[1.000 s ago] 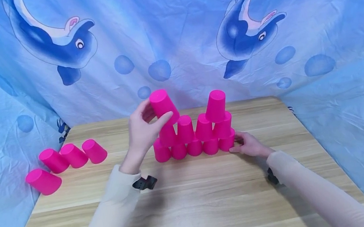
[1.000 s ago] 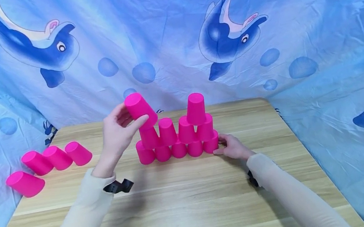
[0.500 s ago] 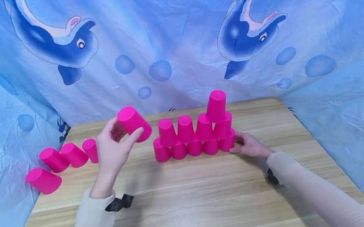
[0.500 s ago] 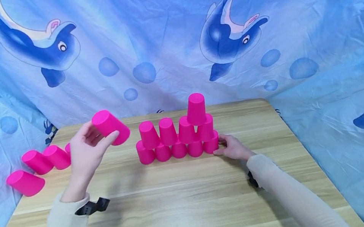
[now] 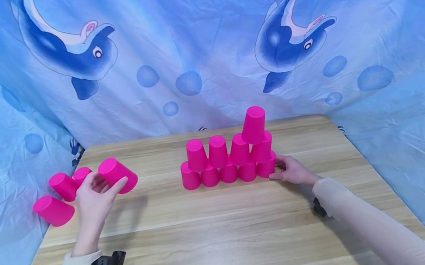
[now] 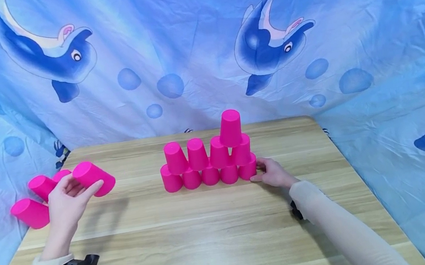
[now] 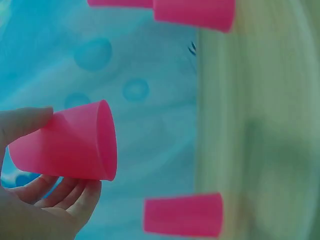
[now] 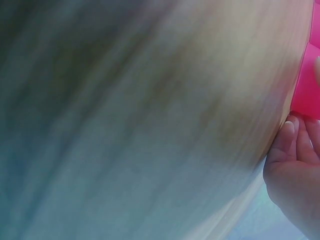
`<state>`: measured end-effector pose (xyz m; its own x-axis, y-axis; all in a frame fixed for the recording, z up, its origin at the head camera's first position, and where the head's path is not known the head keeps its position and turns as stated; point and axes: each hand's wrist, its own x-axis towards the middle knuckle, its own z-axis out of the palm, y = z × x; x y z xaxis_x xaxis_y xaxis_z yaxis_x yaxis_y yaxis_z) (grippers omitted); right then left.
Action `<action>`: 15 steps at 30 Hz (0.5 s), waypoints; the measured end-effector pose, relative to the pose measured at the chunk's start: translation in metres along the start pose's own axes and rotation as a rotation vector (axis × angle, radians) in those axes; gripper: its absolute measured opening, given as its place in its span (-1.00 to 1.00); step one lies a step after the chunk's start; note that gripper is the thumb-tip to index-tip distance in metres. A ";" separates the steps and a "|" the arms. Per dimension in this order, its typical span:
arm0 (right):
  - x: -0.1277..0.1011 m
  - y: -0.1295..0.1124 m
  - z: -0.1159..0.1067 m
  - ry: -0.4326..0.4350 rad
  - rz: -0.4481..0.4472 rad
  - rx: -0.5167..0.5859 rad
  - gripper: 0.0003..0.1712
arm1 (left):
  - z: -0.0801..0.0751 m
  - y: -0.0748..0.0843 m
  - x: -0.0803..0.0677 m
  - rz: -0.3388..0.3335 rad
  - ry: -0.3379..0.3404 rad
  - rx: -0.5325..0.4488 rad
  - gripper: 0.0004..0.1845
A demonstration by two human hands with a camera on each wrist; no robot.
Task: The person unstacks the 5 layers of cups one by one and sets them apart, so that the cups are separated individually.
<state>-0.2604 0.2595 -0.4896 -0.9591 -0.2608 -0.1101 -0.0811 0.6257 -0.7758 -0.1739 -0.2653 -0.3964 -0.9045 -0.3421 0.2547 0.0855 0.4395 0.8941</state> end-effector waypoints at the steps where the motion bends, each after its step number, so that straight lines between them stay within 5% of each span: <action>1: 0.000 0.000 0.000 0.001 0.008 -0.002 -0.25 | -0.003 -0.004 0.000 -0.020 0.000 0.006 -0.41; 9: -0.001 -0.001 0.000 0.004 0.023 0.003 -0.26 | -0.032 -0.042 0.002 -0.156 -0.005 0.243 -0.14; 15: -0.002 -0.001 -0.001 -0.002 0.008 0.015 -0.27 | -0.048 -0.065 0.003 -0.187 0.031 0.342 -0.18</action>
<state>-0.2581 0.2597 -0.4879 -0.9590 -0.2575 -0.1179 -0.0693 0.6170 -0.7839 -0.1621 -0.3353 -0.4363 -0.8776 -0.4655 0.1143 -0.2292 0.6169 0.7530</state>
